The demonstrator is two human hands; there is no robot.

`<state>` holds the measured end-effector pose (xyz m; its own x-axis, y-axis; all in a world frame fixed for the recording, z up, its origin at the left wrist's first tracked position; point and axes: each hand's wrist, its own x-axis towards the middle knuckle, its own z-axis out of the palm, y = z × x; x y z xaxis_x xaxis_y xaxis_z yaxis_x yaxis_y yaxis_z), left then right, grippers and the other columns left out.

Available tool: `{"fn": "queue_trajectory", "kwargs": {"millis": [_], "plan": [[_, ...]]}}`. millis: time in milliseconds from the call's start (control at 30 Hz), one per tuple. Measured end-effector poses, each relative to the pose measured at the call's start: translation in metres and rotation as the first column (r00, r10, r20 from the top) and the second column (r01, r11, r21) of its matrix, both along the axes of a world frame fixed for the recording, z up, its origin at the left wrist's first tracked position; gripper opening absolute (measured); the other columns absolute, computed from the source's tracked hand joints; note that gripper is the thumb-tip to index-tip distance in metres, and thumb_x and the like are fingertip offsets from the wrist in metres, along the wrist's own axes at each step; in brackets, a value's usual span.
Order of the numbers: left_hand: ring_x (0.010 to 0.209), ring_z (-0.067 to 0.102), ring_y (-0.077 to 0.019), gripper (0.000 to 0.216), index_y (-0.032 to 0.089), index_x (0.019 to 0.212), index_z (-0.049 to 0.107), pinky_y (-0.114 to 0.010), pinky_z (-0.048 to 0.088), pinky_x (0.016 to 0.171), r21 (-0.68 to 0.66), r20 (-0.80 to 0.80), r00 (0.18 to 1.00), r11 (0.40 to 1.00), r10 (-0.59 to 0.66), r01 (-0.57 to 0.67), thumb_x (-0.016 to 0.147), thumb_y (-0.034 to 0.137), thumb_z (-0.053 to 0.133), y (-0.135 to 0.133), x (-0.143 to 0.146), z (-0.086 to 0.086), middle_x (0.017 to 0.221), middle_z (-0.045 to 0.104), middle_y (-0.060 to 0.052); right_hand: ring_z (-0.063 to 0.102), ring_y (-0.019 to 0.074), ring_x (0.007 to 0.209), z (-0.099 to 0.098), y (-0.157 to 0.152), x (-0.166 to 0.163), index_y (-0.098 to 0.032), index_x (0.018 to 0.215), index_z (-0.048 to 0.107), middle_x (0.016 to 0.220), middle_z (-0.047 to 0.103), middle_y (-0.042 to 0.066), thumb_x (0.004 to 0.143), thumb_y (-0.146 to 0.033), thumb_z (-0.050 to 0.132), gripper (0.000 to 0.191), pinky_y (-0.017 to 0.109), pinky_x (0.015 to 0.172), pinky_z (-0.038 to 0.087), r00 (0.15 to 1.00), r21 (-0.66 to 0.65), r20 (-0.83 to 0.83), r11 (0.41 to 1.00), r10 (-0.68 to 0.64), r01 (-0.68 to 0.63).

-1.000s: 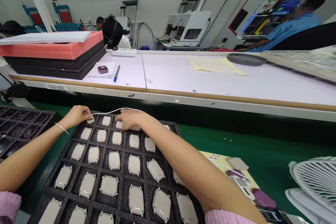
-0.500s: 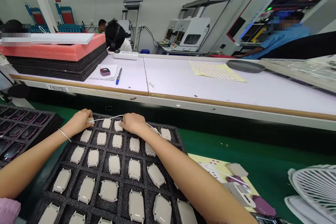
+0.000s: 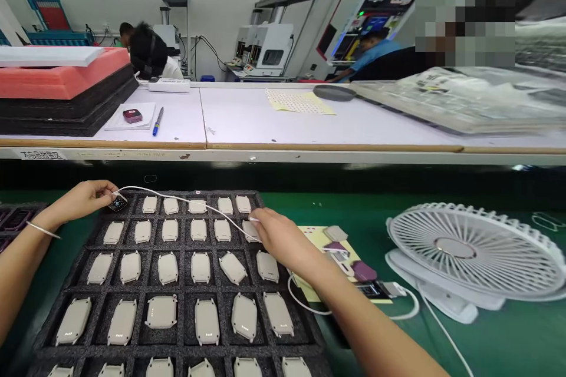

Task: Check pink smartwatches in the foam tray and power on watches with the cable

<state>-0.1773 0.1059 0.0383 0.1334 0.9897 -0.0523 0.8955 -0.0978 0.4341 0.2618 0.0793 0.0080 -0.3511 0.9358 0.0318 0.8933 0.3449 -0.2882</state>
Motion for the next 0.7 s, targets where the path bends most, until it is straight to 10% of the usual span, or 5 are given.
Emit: {"fn": "queue_trajectory", "kwargs": {"millis": [167,367,700], "plan": [[0.072,0.065,-0.0218,0.04,0.019,0.092,0.067,-0.029,0.047,0.067,0.151,0.035,0.988,0.976,0.153,-0.157,0.075,0.05,0.049,-0.008,0.022,0.01,0.083,0.073,-0.005,0.07,0.0245,0.094,-0.016,-0.034,0.005,-0.02,0.1,0.063,0.1,0.073,0.011,0.098,-0.029,0.036,0.029,0.036,0.083,0.056,0.974,0.118,-0.183,0.987,0.132,-0.112],[0.086,0.066,-0.0239,0.042,0.02,0.104,0.067,-0.031,0.048,0.074,0.354,0.12,0.969,0.902,0.217,-0.246,0.083,0.051,0.048,-0.016,0.031,0.011,0.098,0.073,-0.006,0.058,0.0319,0.124,-0.048,0.02,0.015,-0.017,0.101,0.069,0.129,0.061,0.018,0.096,-0.026,0.039,0.032,0.049,0.101,0.05,0.983,0.346,-0.173,0.938,0.057,0.007],[0.096,0.067,-0.028,0.057,0.019,0.103,0.071,-0.034,0.05,0.084,-0.065,0.035,0.999,0.998,-0.003,0.005,0.079,0.064,0.045,0.014,-0.003,-0.024,0.103,0.075,-0.008,0.061,0.0306,0.112,-0.039,0.074,0.033,-0.024,0.118,0.071,0.122,0.064,0.014,0.093,-0.034,0.05,0.033,0.046,0.093,0.05,0.955,0.176,0.004,0.94,0.296,-0.292]]}}
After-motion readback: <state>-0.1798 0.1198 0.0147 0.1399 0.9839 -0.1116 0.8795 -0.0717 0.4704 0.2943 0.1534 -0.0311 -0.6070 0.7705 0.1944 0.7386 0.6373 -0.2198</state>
